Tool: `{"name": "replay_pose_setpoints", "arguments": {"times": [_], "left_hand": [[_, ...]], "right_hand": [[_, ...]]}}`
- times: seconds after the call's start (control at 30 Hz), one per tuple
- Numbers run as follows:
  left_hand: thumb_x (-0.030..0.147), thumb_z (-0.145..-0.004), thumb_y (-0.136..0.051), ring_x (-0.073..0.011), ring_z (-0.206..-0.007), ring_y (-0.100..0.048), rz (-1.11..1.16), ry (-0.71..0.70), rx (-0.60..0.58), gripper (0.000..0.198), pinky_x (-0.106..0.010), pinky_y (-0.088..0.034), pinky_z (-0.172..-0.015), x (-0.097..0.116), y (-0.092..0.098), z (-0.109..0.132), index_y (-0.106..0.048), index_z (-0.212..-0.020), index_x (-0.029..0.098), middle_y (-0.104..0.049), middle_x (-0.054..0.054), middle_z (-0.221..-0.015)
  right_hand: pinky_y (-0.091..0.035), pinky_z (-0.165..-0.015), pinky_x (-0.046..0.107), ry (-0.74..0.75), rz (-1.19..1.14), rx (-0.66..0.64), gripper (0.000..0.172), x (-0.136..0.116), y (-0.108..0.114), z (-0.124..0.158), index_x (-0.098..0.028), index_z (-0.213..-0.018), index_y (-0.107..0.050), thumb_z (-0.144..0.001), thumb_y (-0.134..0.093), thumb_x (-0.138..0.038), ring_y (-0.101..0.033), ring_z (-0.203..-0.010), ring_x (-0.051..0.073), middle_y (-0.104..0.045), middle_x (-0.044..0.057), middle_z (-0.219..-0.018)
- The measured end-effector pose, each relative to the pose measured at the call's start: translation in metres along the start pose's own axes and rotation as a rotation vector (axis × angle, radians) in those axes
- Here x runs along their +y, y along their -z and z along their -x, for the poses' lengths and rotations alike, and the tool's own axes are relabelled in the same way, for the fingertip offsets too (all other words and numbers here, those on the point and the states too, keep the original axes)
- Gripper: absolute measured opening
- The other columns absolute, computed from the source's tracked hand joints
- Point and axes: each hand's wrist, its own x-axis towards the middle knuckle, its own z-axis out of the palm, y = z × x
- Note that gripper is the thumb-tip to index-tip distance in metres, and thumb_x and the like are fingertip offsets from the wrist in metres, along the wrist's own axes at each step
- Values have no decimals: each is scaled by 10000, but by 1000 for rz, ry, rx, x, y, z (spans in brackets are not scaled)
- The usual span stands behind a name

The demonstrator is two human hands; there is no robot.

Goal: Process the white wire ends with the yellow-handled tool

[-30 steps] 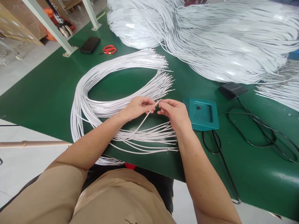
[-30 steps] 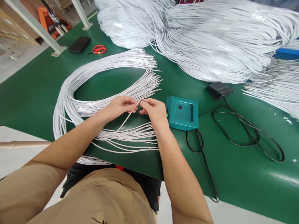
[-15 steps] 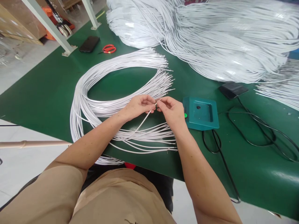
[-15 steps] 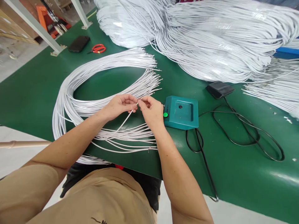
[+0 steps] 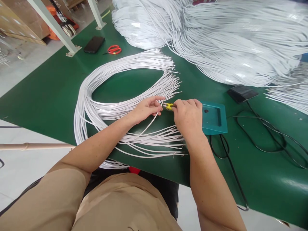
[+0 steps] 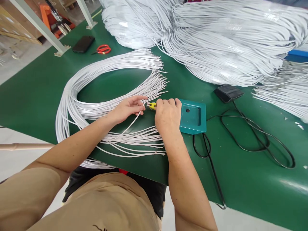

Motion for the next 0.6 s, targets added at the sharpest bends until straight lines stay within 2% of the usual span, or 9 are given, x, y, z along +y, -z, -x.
{"name": "replay_pose_setpoints", "arguments": {"times": [0.1, 0.2, 0.33, 0.6], "left_hand": [[93, -758, -660, -64, -603, -650, -73, -28, 20, 430, -178, -495, -601, -2, -1, -2, -624, -1183, 149, -648, 26, -751], [66, -754, -646, -74, -594, -660, -106, -11, 34, 417, -185, -497, -594, -1, -3, -4, -622, -1166, 130, -651, 28, -726], [56, -765, -629, -80, -578, -664, -177, -1, 74, 416, -185, -488, -579, -4, -4, -7, -610, -1177, 111, -637, 35, -703], [100, -761, -632, -95, -632, -696, -372, -62, 87, 421, -203, -512, -664, -14, 0, -9, -639, -1178, 159, -692, 17, -763]], "right_hand": [[-378, -934, 443, 19, -36, -56, 152, 6, -1, 0, -148, -901, -651, -892, -500, -153, -570, -892, 283, -718, 122, -866], [-387, -881, 425, 48, -44, -40, 166, 8, -2, -1, -159, -876, -648, -841, -500, -90, -554, -881, 281, -708, 115, -832], [-384, -803, 409, 37, -37, 8, 240, 8, -3, -2, -181, -818, -648, -843, -439, -64, -517, -837, 279, -635, 101, -702], [-382, -797, 401, -13, -33, 11, 258, 7, -3, -4, -188, -786, -650, -835, -435, -55, -502, -800, 264, -550, 78, -638]]}}
